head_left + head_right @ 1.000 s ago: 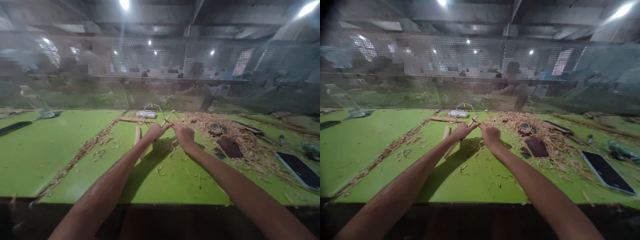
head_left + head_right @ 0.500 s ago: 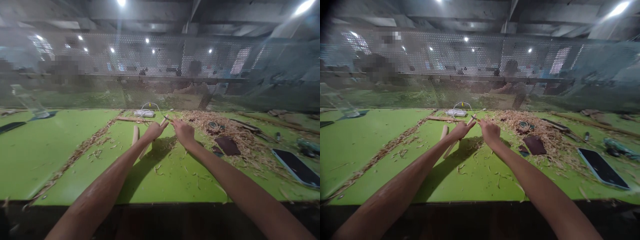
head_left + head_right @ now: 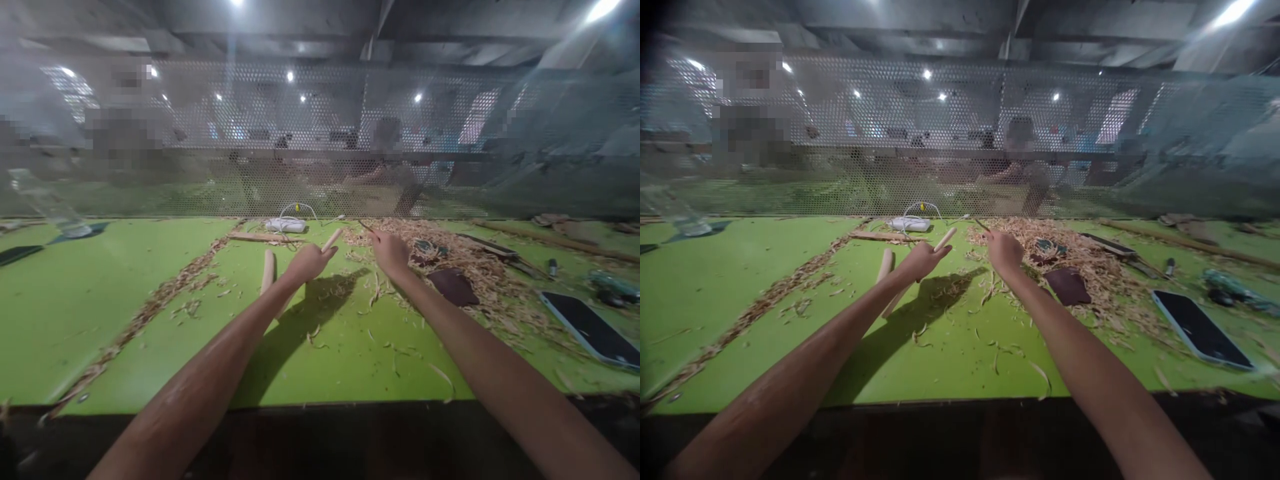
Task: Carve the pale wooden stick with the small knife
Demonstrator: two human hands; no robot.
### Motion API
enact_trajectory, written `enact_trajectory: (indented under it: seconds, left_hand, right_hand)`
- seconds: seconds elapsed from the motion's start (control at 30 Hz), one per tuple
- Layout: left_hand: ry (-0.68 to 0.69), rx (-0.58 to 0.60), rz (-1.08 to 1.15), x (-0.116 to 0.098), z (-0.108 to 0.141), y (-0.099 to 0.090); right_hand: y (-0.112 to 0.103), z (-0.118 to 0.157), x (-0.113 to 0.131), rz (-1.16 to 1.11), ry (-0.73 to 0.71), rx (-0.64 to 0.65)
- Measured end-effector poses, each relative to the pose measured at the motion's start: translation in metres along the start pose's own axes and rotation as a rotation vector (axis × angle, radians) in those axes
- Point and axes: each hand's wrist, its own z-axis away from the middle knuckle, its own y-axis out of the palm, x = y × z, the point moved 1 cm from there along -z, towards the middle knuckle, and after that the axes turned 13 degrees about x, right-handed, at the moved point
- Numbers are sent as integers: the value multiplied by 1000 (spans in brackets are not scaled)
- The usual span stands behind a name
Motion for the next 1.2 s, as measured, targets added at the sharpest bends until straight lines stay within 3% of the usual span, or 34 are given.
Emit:
enact_trajectory:
  seconds: [0.13, 0.33, 0.53, 0.7, 0.87, 1.2]
  left_hand:
    - [18, 60, -2, 7, -5, 3]
    - [70, 213, 67, 17, -11, 0]
    - [159, 469, 421, 23, -5, -14]
    - [242, 508, 607, 28, -10, -17]
    - [254, 497, 642, 30, -15, -15]
    - [302, 524, 747, 23, -9, -14]
  right_hand:
    - [1, -3, -7, -13, -5, -15]
    - [6, 8, 13, -82, -176, 19]
    - [19, 14, 20, -151, -291, 118]
    - [23, 16, 23, -254, -385, 229]
    - [28, 14, 22, -303, -513, 236]
    - [38, 7, 14, -242, -605, 112]
